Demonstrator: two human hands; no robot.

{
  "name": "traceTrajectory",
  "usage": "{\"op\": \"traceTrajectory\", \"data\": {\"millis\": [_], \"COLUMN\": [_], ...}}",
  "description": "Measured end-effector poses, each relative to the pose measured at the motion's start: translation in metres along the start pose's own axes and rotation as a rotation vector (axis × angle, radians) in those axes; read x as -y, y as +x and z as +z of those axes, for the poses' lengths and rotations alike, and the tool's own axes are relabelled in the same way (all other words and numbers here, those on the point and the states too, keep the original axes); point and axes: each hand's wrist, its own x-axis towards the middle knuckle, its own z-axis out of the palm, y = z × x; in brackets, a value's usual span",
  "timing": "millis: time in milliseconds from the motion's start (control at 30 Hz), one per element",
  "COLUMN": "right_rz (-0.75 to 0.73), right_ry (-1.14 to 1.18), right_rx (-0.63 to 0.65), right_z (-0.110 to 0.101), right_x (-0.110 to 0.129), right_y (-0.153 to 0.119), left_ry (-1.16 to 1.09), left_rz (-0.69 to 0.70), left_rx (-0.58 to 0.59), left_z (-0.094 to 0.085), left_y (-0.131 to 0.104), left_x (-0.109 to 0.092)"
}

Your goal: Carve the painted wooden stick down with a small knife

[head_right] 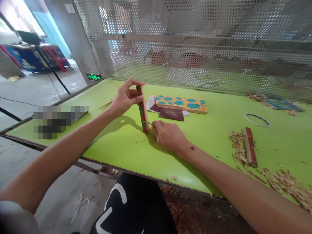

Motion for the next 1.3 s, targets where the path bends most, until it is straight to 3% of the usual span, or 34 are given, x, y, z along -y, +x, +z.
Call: {"op": "traceTrajectory", "data": {"millis": [233, 500, 1000, 1300], "right_rz": [0.041, 0.078, -0.011, -0.023], "right_ry": [-0.033, -0.038, -0.078, 0.040], "right_rx": [-0.071, 0.095, 0.328, 0.241], "right_z": [0.005, -0.007, -0.031, -0.021], "right_x": [0.010, 0.018, 0.012, -0.011], "right_y": [0.008, 0.007, 0.000, -0.004], "left_ry": [0.013, 0.036, 0.043, 0.113], "left_rz": [-0.004, 0.080, 0.095, 0.164], "left_rx": [-0.010, 0.033, 0.066, 0.047], "left_z": [0.000, -0.015, -0.022, -0.010], "left_y": [0.002, 0.012, 0.014, 0.005], "left_x": [0.002, 0.025, 0.030, 0.018]}}
